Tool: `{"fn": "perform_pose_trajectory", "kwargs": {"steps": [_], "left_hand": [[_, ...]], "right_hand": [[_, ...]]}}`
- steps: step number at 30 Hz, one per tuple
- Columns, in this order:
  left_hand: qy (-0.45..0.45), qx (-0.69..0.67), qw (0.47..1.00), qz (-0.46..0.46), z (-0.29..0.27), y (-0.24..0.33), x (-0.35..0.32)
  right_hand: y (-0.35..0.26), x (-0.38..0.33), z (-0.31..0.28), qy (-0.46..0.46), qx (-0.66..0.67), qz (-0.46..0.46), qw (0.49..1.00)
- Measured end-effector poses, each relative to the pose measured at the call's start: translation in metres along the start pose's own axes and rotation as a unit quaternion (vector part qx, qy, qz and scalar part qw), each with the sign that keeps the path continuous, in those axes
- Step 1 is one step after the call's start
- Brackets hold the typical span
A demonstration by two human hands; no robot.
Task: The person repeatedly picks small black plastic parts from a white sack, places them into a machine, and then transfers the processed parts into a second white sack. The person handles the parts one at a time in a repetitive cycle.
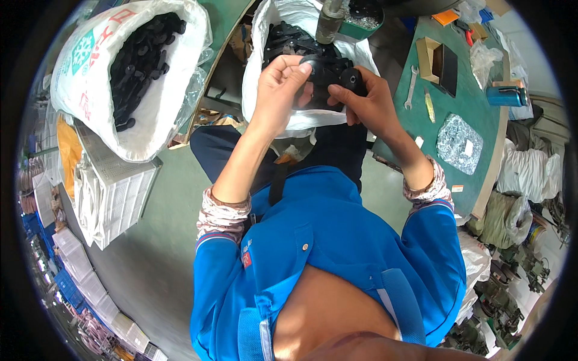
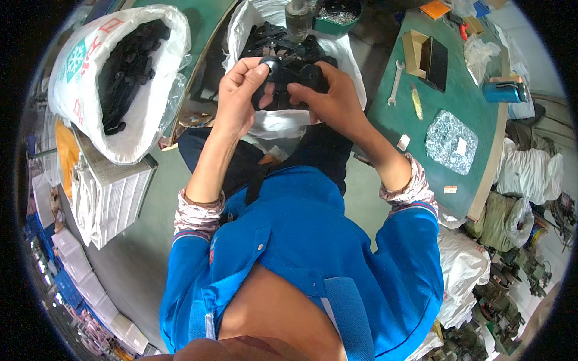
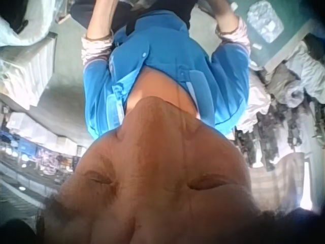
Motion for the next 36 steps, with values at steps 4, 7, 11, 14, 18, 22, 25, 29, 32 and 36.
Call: {"fn": "perform_pose_trajectory", "kwargs": {"steps": [4,7,11,14,18,22,25,29,32,36], "left_hand": [[0.035,-0.001,0.999,0.038,0.0,0.008,0.018],[0.01,0.003,0.999,0.051,0.009,0.02,0.041],[-0.017,0.065,0.995,0.08,0.032,0.063,0.07],[-0.042,0.037,0.998,0.038,0.035,0.093,0.116],[-0.008,-0.004,1.0,0.018,0.049,0.107,0.135],[-0.021,0.173,0.984,0.044,0.034,0.113,0.16],[0.009,0.228,0.973,0.033,0.008,0.091,0.161],[0.018,0.13,0.99,-0.043,-0.018,0.076,0.132],[0.093,0.17,0.981,-0.008,-0.068,0.075,0.117],[0.217,0.273,0.936,0.043,-0.149,0.085,0.068]], "right_hand": [[-0.011,0.004,-0.009,0.035,-0.002,-0.02,0.999],[-0.03,0.011,-0.025,0.059,-0.038,-0.06,0.996],[-0.07,0.022,-0.04,0.088,-0.057,-0.138,0.985],[-0.109,0.045,-0.057,0.094,-0.001,-0.103,0.99],[-0.122,0.057,-0.065,0.083,0.118,-0.124,0.982],[-0.101,0.07,-0.08,0.064,0.136,-0.1,0.984],[-0.073,0.076,-0.071,0.038,0.168,-0.019,0.985],[-0.045,0.058,-0.074,0.076,0.127,-0.067,0.987],[-0.052,0.057,-0.069,0.023,0.158,-0.108,0.981],[-0.052,0.057,-0.07,0.043,0.172,-0.089,0.98]]}}
Point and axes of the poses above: each hand's wrist, its own x-axis towards the middle knuckle, its own z-axis out of the palm, y = z × x, the point moved 6 cm from there along x, towards the middle knuckle, and after that the axes turned 14 degrees about -y, right-handed, at the moved point
